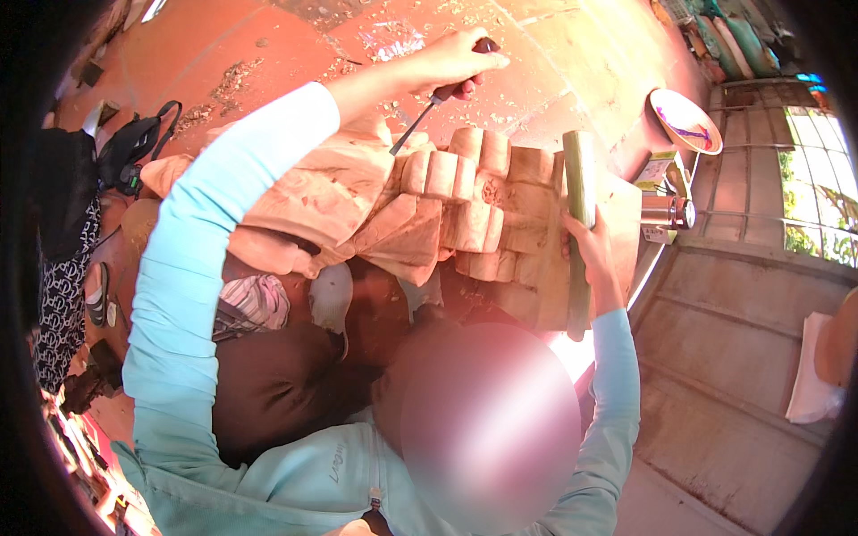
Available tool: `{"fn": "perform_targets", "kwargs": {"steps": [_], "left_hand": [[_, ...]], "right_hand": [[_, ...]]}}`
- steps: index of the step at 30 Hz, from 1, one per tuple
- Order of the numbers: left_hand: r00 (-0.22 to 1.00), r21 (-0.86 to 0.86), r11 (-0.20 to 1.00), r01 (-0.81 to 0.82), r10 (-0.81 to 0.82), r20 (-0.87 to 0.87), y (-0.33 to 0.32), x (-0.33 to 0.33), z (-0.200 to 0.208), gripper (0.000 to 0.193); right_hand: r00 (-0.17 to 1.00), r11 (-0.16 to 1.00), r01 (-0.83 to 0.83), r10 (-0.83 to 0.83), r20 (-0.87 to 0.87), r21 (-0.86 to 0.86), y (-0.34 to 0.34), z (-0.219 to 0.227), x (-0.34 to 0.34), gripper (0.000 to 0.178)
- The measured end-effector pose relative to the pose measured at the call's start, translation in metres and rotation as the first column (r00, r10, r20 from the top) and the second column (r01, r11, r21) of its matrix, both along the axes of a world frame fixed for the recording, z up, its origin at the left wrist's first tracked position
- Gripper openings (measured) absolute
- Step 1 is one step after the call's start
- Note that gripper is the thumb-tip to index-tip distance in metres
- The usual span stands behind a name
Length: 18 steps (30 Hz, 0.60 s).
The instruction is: The person sits cross-legged on the floor and carves a large piece of wood using a chisel and a mallet. They repeatedly strike the chisel to shape the wood, occasionally pausing to adjust their grip or inspect the work.
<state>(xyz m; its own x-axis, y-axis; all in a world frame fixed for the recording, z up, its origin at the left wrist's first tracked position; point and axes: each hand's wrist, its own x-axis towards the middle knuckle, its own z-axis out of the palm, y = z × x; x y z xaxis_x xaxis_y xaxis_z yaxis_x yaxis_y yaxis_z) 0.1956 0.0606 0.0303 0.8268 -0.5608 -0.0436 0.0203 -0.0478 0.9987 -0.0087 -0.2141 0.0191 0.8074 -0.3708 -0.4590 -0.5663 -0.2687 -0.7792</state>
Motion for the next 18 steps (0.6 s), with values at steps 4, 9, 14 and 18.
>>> {"fn": "perform_targets", "kwargs": {"steps": [4, 9, 14, 18], "left_hand": [[0.981, -0.023, 0.994, -0.103, 0.097, -0.169, -0.017, 0.021, -0.047, 0.035], [0.928, -0.182, 0.983, 0.006, -0.073, -0.365, -0.030, 0.034, -0.073, 0.030], [0.865, -0.284, 0.952, 0.109, -0.232, -0.445, -0.058, 0.036, -0.084, 0.026], [0.870, -0.266, 0.955, 0.133, -0.241, -0.430, -0.063, 0.037, -0.093, 0.028]], "right_hand": [[1.000, 1.000, -0.001, 0.001, -0.014, 0.010, 0.001, -0.002, 0.001, 0.028], [0.998, 0.999, 0.046, -0.046, -0.050, -0.012, 0.007, -0.003, 0.006, 0.028], [0.992, 0.993, 0.100, -0.104, -0.072, -0.056, 0.001, -0.003, 0.004, 0.033], [0.989, 0.993, 0.103, -0.107, -0.101, -0.050, -0.002, -0.008, 0.007, 0.029]]}}
